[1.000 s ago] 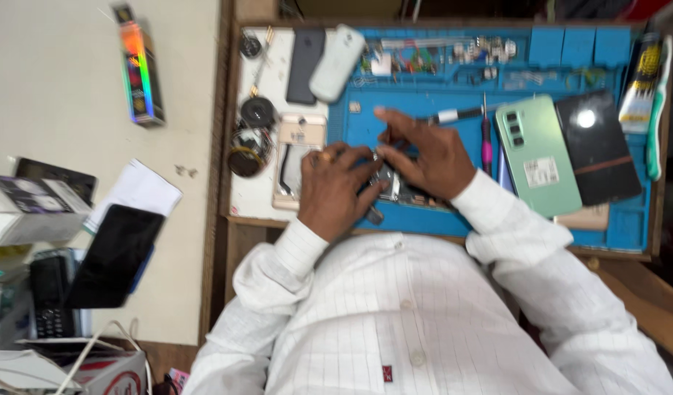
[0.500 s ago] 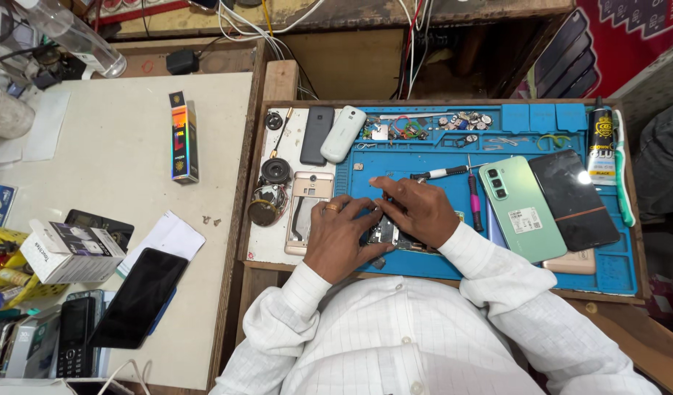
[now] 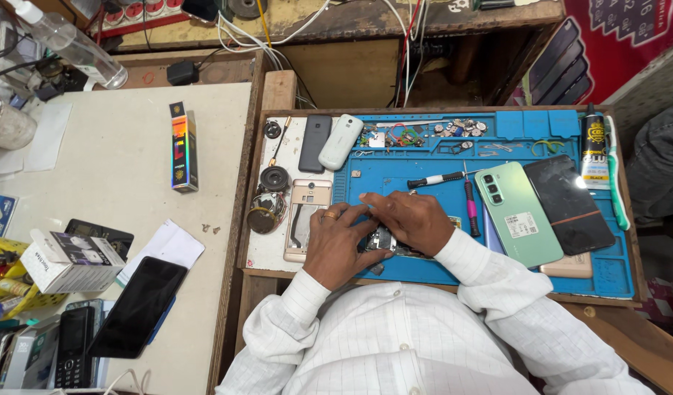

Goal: The person repairs a disassembled smartphone on a blue repair mat, using a screwdriver to unscrew and manipulate internal components of the phone body. They reposition the phone chassis, work on its internal board with the screwdriver, and finally roll up their sleeves.

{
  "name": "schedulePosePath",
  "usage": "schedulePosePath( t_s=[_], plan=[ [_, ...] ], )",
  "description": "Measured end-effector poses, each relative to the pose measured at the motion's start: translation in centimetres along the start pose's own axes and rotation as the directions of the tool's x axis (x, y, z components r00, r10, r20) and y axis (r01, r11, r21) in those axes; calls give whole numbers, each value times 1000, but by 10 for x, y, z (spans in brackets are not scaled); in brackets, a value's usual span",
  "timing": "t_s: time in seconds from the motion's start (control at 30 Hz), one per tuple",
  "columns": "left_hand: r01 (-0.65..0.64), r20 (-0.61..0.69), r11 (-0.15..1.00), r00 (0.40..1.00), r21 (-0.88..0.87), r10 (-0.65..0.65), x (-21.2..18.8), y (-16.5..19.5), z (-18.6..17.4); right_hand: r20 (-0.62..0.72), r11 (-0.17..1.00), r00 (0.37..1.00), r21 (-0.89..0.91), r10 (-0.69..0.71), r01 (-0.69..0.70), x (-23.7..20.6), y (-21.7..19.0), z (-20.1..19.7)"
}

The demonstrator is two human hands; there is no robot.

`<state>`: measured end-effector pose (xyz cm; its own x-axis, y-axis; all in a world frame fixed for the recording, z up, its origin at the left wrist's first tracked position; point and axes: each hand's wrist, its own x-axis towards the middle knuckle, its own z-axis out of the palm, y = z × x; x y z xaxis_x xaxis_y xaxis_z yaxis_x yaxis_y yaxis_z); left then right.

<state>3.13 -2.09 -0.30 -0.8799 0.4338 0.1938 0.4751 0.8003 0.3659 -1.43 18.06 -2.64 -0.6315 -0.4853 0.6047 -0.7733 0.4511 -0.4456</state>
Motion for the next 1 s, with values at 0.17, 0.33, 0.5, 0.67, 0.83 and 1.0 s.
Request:
schedulePosePath(
  t_s=[0.17,0.33,0.5,0.67,0.83,1.0],
  plan=[
    [-17,-8,1000,1000,23,17,0,-1,2,-8,992,1000,-121,21,-22,-2,1,4],
    [11,16,1000,1000,11,-11,-1,-2,4,42,998,999,-59,17,-15,0,-3,-2],
    [-11,-37,1000,999,-12,11,-1,-3,5,-36,999,999,48,-6,8,3,-3,-7],
    [-16,-33,1000,999,0,16,-3,-3,6,-76,1000,997,19,18,-16,2,-1,-5],
    [-18,-35,1000,999,0,18,-2,-4,5,-159,1000,987,30,4,0,3,0,-4],
    [-18,-37,1000,999,10,18,-1,-3,4,-84,999,996,-32,-34,31,3,-2,-6]
  ],
)
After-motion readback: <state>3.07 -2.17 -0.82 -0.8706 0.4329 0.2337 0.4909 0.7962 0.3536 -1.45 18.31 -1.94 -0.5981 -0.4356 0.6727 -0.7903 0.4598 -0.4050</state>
